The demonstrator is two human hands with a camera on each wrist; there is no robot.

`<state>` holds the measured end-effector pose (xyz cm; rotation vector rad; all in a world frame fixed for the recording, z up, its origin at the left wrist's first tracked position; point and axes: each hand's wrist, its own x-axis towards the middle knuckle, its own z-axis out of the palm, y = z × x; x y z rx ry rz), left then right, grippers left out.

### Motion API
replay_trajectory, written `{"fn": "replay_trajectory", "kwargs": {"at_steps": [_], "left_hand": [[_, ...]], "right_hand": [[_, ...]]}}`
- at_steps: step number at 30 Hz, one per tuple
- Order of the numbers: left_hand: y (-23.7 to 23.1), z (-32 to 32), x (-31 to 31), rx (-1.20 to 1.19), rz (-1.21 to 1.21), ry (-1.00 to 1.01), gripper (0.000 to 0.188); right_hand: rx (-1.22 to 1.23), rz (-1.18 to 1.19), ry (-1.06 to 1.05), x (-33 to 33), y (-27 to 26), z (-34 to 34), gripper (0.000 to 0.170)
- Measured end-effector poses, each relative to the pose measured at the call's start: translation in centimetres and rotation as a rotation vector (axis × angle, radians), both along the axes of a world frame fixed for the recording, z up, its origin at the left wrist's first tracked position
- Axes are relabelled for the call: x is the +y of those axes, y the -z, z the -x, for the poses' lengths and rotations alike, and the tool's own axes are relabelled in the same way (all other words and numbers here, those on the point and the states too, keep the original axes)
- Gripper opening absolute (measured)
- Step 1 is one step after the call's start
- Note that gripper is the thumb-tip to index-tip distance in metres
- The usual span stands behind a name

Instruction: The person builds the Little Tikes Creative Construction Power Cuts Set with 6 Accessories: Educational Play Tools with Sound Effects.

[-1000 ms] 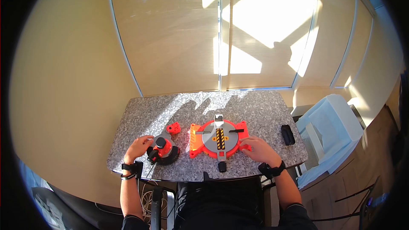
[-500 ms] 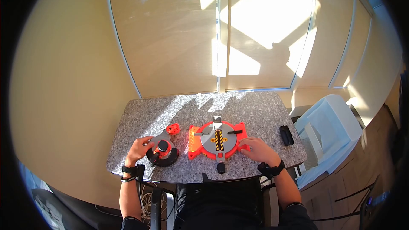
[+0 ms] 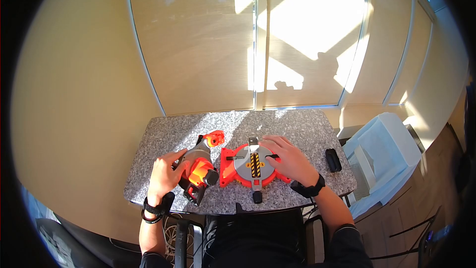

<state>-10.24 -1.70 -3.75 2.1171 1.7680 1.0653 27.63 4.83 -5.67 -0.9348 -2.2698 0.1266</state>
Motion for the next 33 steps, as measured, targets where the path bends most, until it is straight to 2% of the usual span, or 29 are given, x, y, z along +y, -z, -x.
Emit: {"fn": "replay_trajectory", "kwargs": {"at_steps": [1,3,7,9,13,18,21,24,27,32,33], "left_hand": [[-0.4,-0.8,-0.2,0.012,-0.033,0.016,0.040],[-1.1,-2.6,-0.8,0.039,-0.080,0.042,0.039],[-1.7,-5.4,-1.3,0.003,-0.096,0.098,0.038],[-2.4,-6.8,-1.6,0.000,-0.082,0.103,0.037],[-2.5,-8.5,-1.7,-0.007,-0.102,0.124,0.037],[-2.3,-9.7,-1.5,-0.013,-0.116,0.148,0.037],[-2.3,-9.9,-1.3,0.025,-0.121,0.159,0.036],[-2.3,-10.0,-1.2,0.039,-0.127,0.175,0.035],[-2.4,-10.2,-1.1,0.046,-0.141,0.184,0.035],[-2.5,-10.4,-1.0,0.022,-0.161,0.163,0.037],[-2.5,-10.4,-1.0,-0.100,-0.133,0.182,0.037]], "right_hand": [[0.000,0.000,0.001,0.0,-0.5,0.7,0.047],[-0.031,-0.150,-0.024,0.1,-1.3,2.1,0.052],[-0.055,-0.220,-0.061,0.2,-2.2,4.2,0.057],[-0.110,-0.333,-0.105,0.5,-2.3,4.9,0.059],[-0.106,-0.369,-0.116,1.2,-2.2,5.5,0.058],[-0.271,-0.532,-0.082,2.2,-0.4,5.7,0.048],[-0.263,-0.619,-0.113,2.3,0.4,5.3,0.043],[-0.218,-0.650,-0.123,2.3,0.5,5.1,0.036],[-0.229,-0.674,-0.117,2.8,0.9,4.8,0.042],[-0.150,-0.591,-0.106,2.9,0.1,4.4,0.042],[-0.111,-0.534,-0.110,2.9,-0.1,4.2,0.043]]}}
